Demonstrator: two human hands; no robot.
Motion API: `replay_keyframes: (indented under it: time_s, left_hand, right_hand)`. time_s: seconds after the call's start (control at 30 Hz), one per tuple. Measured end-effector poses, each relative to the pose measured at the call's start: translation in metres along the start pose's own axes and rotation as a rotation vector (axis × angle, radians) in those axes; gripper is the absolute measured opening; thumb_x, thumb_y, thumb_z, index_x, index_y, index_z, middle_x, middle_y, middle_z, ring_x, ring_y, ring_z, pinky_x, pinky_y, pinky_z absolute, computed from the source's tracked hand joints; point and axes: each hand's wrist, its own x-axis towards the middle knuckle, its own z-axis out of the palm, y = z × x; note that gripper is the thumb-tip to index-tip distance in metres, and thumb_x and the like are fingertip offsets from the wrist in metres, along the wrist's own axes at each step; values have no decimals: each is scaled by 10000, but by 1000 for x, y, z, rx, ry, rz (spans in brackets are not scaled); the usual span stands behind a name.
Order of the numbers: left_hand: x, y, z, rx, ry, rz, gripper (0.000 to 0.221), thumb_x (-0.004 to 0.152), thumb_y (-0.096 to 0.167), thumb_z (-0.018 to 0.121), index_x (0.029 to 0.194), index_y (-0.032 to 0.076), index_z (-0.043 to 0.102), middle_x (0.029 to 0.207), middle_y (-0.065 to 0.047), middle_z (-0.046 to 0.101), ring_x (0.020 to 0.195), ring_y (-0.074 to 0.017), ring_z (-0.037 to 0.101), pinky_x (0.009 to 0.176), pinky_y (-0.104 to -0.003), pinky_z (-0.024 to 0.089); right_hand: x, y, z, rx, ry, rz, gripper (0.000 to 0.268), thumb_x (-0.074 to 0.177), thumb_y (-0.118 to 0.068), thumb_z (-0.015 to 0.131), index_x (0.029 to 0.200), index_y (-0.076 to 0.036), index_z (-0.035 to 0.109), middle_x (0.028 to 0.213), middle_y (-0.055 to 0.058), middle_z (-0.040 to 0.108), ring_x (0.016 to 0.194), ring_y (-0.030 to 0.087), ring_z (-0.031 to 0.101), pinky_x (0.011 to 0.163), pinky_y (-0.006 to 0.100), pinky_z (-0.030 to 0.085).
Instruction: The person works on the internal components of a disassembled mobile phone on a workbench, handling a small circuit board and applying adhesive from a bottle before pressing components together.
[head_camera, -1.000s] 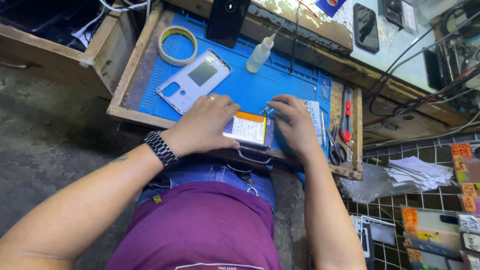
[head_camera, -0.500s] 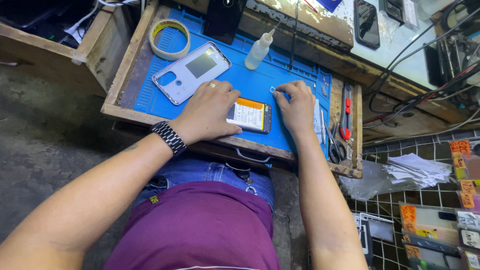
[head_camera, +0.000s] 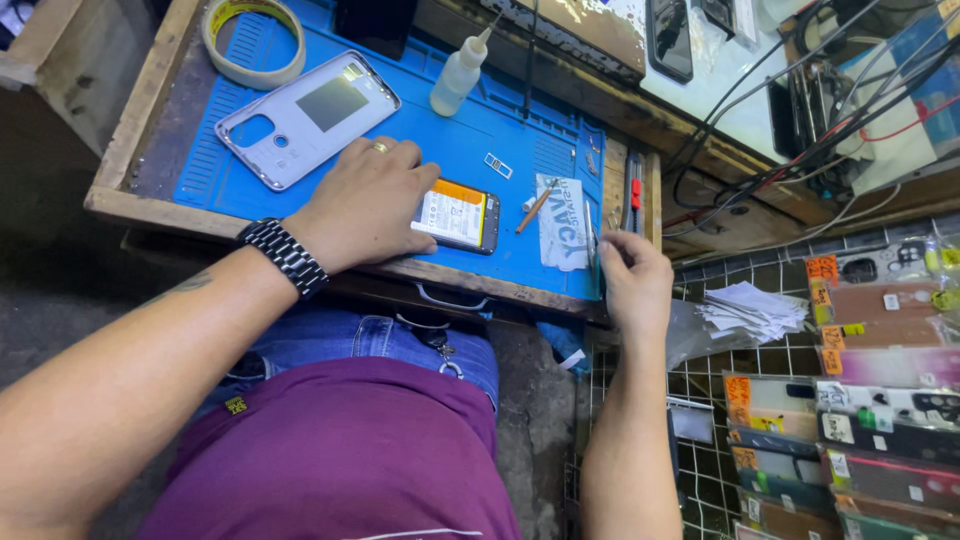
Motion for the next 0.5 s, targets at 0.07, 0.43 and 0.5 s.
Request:
replay_keyframes:
  time_s: [0.07, 0.43, 0.5]
  left_hand:
    - [-1, 2, 2, 3, -1, -1, 653, 671, 438, 861, 1160, 47, 673, 1080, -141, 638, 1130, -337, 576, 983, -450, 421]
    - [-5, -3, 10, -52, 37, 47, 728, 657, 393, 865, 1242, 23, 638, 1197, -160, 626, 1195, -371, 541, 998, -477, 411]
    - [-3, -8, 9, -83, 78, 81, 694, 657, 370, 866, 1219, 26, 648, 1186, -161, 632, 1170, -376, 551, 981, -480, 423]
  right_hand:
    - [-8, 0, 3, -84, 9, -16, 224, 897, -159, 748, 1090, -46, 756, 896, 112, 741, 793, 194, 700, 760, 327, 544]
    - [21, -3, 19, -386, 134, -181, 258, 855, -69, 702, 1108, -26, 725, 941, 198, 697, 864, 359, 680, 787, 450, 533]
    - [26, -12, 20, -148, 189, -199, 186, 910, -47, 700, 1092, -13, 714, 949, 151, 690, 852, 278, 662, 779, 392, 536]
